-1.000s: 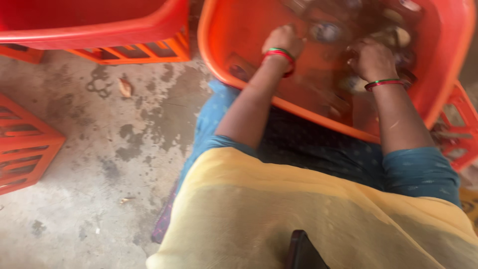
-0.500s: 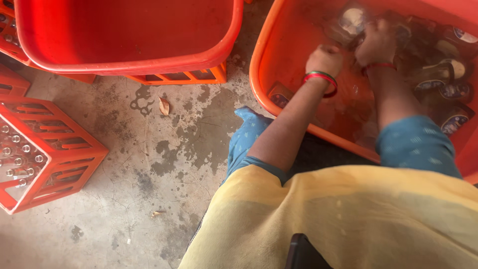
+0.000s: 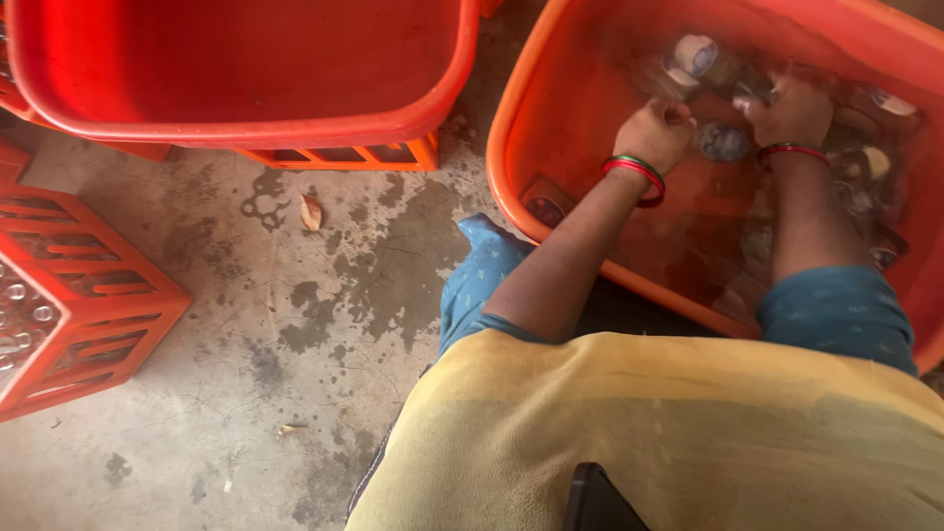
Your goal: The person washes glass bottles by hand in a red plastic tub filled with water. They repeatedly pick up bottles, rinse them, and place them back into the tub. Another person is visible in the background performing a similar task.
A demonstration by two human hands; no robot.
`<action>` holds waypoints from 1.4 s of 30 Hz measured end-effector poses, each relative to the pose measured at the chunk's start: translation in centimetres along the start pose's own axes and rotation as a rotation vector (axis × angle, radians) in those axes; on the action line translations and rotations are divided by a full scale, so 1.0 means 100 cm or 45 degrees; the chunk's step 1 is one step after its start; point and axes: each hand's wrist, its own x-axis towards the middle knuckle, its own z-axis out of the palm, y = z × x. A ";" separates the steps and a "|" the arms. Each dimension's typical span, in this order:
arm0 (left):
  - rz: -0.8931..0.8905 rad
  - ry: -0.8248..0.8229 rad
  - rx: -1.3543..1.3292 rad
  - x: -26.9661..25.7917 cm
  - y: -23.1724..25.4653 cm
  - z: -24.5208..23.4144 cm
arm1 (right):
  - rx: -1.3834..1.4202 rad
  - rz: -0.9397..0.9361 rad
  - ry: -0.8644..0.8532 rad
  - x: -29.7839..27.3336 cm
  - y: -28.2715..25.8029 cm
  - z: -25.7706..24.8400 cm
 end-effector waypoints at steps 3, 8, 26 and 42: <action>0.098 0.020 0.069 -0.002 0.006 0.004 | 0.054 -0.231 0.323 -0.016 -0.006 -0.047; 0.401 -0.113 0.341 -0.023 0.030 0.004 | 0.270 -0.390 0.429 -0.058 -0.018 -0.134; 0.074 -0.654 -0.355 -0.095 0.030 0.091 | 0.807 0.037 -0.011 -0.191 -0.073 -0.168; -0.672 -0.311 -1.180 -0.035 0.016 0.065 | 0.987 -0.069 0.273 -0.206 -0.024 -0.184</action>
